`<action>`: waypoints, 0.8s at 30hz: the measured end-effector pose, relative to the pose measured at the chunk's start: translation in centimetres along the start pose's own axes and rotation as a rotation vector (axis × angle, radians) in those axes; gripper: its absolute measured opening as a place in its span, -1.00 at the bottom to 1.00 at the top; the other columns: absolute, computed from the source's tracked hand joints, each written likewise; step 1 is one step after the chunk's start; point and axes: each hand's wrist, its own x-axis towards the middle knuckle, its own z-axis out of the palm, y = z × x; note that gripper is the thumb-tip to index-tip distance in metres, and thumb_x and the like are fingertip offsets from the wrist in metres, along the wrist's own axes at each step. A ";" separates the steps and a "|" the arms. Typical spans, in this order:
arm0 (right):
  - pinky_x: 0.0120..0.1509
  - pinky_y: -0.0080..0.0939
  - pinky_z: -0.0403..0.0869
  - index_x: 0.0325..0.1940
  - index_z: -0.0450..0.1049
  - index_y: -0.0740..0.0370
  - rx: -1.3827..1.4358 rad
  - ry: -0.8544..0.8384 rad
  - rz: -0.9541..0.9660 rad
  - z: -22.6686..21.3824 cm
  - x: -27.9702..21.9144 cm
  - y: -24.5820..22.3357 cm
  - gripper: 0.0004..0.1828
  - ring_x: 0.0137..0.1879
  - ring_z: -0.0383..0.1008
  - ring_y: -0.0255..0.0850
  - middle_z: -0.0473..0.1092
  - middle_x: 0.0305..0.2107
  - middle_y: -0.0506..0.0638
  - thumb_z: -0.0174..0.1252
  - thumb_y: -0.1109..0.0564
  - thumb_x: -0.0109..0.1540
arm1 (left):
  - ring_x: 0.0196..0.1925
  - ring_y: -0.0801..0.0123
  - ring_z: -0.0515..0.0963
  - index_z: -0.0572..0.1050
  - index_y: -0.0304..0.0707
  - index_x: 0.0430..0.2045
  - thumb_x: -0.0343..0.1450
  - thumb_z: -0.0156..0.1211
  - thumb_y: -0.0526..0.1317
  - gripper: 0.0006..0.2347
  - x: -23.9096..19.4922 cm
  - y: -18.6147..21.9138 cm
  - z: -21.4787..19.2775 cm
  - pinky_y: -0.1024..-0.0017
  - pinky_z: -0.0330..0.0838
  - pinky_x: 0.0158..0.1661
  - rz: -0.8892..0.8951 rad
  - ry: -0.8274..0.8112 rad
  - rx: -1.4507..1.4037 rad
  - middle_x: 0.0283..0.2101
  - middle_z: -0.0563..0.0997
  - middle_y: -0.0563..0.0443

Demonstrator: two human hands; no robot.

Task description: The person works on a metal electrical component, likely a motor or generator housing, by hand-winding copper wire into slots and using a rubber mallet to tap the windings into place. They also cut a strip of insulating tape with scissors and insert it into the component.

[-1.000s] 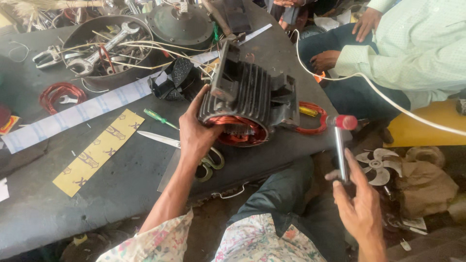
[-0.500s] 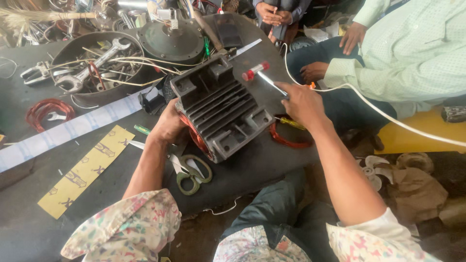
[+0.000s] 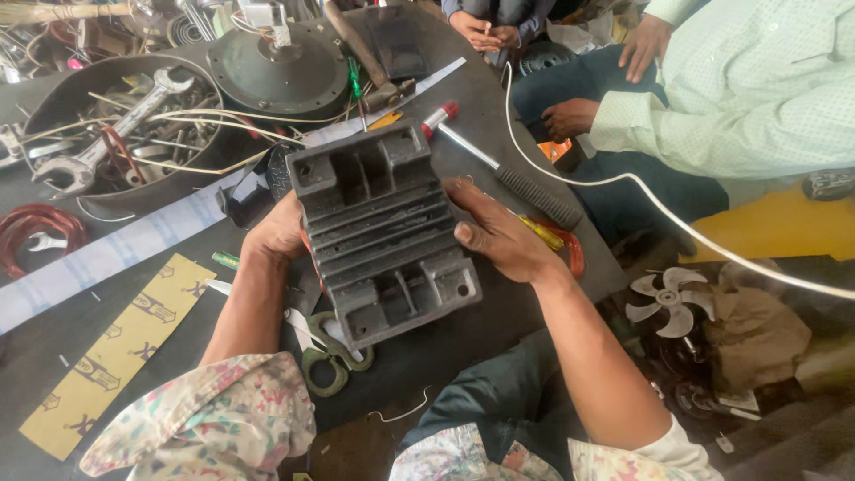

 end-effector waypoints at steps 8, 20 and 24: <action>0.67 0.15 0.07 0.49 0.29 0.24 -0.127 0.233 -0.065 5.1 -4.3 -2.5 -0.07 0.65 0.00 0.20 0.00 0.51 0.27 -0.07 -0.52 0.33 | 0.29 0.30 0.48 0.40 -0.36 0.19 0.23 0.53 0.03 -0.30 0.3 6.1 7.2 0.33 0.38 0.29 0.251 -0.403 0.044 0.27 0.49 -0.08; 0.35 -0.08 0.33 0.36 0.39 0.30 0.102 0.414 -0.011 10.8 -8.3 -2.8 -0.50 0.33 0.32 0.03 0.30 0.40 0.19 -0.04 -0.08 0.49 | 0.18 0.35 0.54 0.23 -0.49 0.43 0.16 0.52 0.22 0.02 -1.3 8.7 11.7 0.41 0.40 0.24 0.190 -0.283 0.289 0.17 0.57 -0.13; 0.22 -0.12 0.50 0.26 0.49 0.22 -0.420 0.499 -0.085 4.8 -8.2 -3.2 -0.66 0.12 0.59 -0.02 0.52 0.08 0.09 0.10 0.07 0.43 | 0.12 0.39 0.55 0.22 -0.53 0.46 0.09 0.55 0.24 0.09 -1.4 8.0 10.8 0.42 0.40 0.21 0.160 -0.221 0.288 0.12 0.59 -0.09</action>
